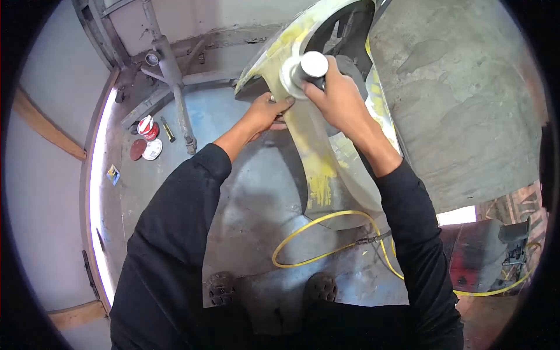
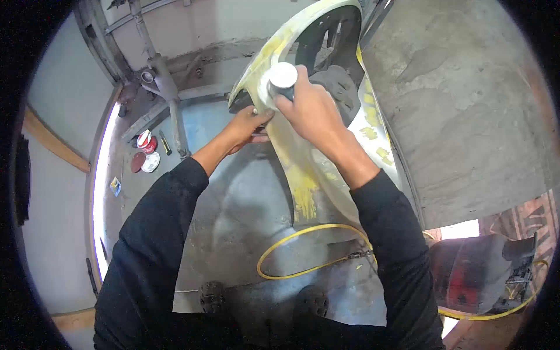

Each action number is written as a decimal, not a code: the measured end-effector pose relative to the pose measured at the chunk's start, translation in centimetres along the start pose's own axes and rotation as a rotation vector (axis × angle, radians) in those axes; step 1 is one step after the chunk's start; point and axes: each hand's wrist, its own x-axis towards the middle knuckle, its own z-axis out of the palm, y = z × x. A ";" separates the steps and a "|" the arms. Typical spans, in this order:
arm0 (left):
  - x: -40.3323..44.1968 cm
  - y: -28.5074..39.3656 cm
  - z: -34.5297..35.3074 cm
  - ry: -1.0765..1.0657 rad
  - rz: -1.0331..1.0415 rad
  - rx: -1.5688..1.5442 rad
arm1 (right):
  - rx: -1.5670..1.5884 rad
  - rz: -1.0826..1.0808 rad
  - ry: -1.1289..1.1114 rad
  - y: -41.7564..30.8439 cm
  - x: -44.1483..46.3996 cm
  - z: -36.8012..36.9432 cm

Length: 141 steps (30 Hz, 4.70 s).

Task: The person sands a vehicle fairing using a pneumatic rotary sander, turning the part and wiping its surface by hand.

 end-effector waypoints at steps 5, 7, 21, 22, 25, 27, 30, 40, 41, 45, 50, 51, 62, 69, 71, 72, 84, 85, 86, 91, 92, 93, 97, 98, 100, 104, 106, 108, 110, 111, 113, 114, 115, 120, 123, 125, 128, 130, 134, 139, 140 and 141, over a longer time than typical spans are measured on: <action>-0.5 0.3 0.1 0.027 -0.007 0.054 | -0.056 0.000 -0.029 -0.7 -1.3 0.0; -0.1 0.0 0.1 0.034 -0.009 0.087 | -0.073 0.035 -0.064 -1.1 -2.4 -0.1; 0.3 -0.4 0.2 0.020 0.019 0.028 | 0.108 0.144 -0.054 -0.1 -4.0 -1.0; 0.1 -0.3 0.2 0.018 0.019 0.030 | 0.116 0.158 -0.059 0.0 -3.8 -1.0; -0.2 -0.1 0.3 0.019 0.019 0.035 | 0.113 0.229 -0.091 -0.6 -2.8 -1.5; -0.2 -0.2 0.3 0.030 0.020 0.039 | 0.137 0.216 -0.063 -0.5 -2.0 -1.3; 0.1 -0.3 0.1 0.003 0.014 0.048 | 0.211 0.271 -0.085 0.0 -1.4 -1.5; 0.7 -0.9 -0.2 -0.008 0.012 0.041 | 0.387 0.330 -0.064 0.1 -1.0 -1.6; 0.7 -0.9 -0.2 -0.017 0.008 0.046 | 0.393 0.312 -0.053 1.3 -0.4 -1.1; 0.3 -0.7 -0.5 -0.023 0.007 0.057 | 0.564 0.380 -0.078 2.0 -1.6 -1.7; -0.2 0.3 0.3 0.143 0.112 0.074 | 0.573 0.452 -0.088 2.9 -3.6 -3.0; 0.1 0.6 0.6 0.220 0.159 0.065 | 0.572 0.469 -0.088 2.7 -3.8 -3.4; 6.0 5.1 0.8 0.574 0.435 0.507 | 0.447 0.407 -0.081 1.7 -4.4 -3.0; 8.3 -0.8 -0.3 0.638 0.332 0.189 | 0.079 0.073 -0.050 0.7 -4.1 -1.4; 7.4 -2.2 -0.3 0.471 0.217 -0.049 | -0.001 0.060 -0.073 0.0 -3.9 -0.9; 5.5 -1.8 0.2 0.316 0.119 -0.195 | -0.041 0.053 -0.081 -0.4 -3.6 -0.7; 2.7 0.1 0.1 0.076 0.005 -0.377 | -0.201 0.010 -0.083 -2.6 -0.4 -0.1; 2.9 0.0 0.0 0.081 -0.001 -0.376 | -0.201 0.015 -0.077 -2.7 -0.3 -0.1; 3.1 -0.2 0.1 0.084 -0.009 -0.375 | -0.212 0.016 -0.066 -2.8 0.1 -0.3; 2.8 0.0 -0.1 0.058 0.012 -0.356 | -0.193 0.042 -0.076 -2.3 0.7 -0.9; 2.8 0.2 0.0 0.075 0.008 -0.353 | -0.178 0.026 -0.089 -2.3 0.4 -1.0; 2.8 0.0 0.1 0.092 -0.003 -0.353 | -0.191 0.030 -0.119 -2.8 0.0 -1.2; 3.1 -0.3 -0.1 0.067 0.032 -0.337 | -0.227 0.059 -0.082 -2.7 1.4 -1.1; 3.0 -0.3 -0.2 0.048 0.028 -0.327 | -0.200 0.082 -0.039 -2.4 1.5 -1.2; 2.6 0.1 -0.2 0.016 0.027 -0.311 | -0.144 0.118 0.046 -1.4 1.6 -1.7; 2.6 0.6 -0.3 0.119 0.071 -0.186 | -0.021 0.110 0.159 -0.1 0.2 -3.7; 3.3 0.9 -0.3 0.186 0.101 -0.166 | -0.013 0.159 0.128 0.6 -0.4 -4.3; 2.9 2.0 0.4 0.247 0.096 -0.137 | -0.001 0.218 0.086 1.0 -1.2 -4.7; 0.7 5.0 2.2 0.304 0.054 -0.100 | -0.004 0.253 0.052 1.3 -1.8 -4.7; 1.0 5.2 2.6 0.310 0.055 -0.112 | 0.011 0.245 0.046 1.5 -2.2 -4.4; 1.6 5.6 3.0 0.321 0.056 -0.137 | 0.021 0.261 0.005 1.4 -2.8 -4.4; 1.6 5.5 3.0 0.311 0.069 -0.147 | 0.021 0.272 -0.007 1.1 -3.0 -4.4; 1.6 5.4 2.9 0.302 0.081 -0.157 | 0.023 0.284 -0.020 0.7 -3.2 -4.5; 1.1 4.6 2.1 0.298 0.085 -0.015 | 0.049 0.256 -0.036 0.9 -4.1 -4.6; 0.9 3.0 2.4 0.290 0.144 0.041 | 0.064 0.249 -0.072 1.1 -4.9 -4.6; 1.4 1.2 2.2 0.205 0.144 0.060 | 0.044 0.222 -0.089 1.2 -5.7 -4.5; -0.6 -0.3 3.4 0.130 0.013 0.112 | -0.002 0.138 -0.103 1.9 -7.6 -4.0; -1.5 -1.3 3.8 0.012 0.014 0.005 | 0.016 0.049 -0.102 2.3 -9.0 -3.6; -1.8 -1.9 3.7 -0.045 0.006 -0.095 | 0.026 0.065 -0.170 2.3 -11.4 -3.5; -0.8 -1.1 3.6 0.057 0.061 -0.033 | -0.092 0.081 -0.252 1.6 -15.2 -3.3; -0.9 -1.0 3.5 0.063 0.055 -0.012 | -0.108 0.097 -0.275 1.6 -15.7 -3.2; -1.0 -0.8 3.5 0.069 0.050 0.006 | -0.126 0.114 -0.300 1.6 -16.1 -3.1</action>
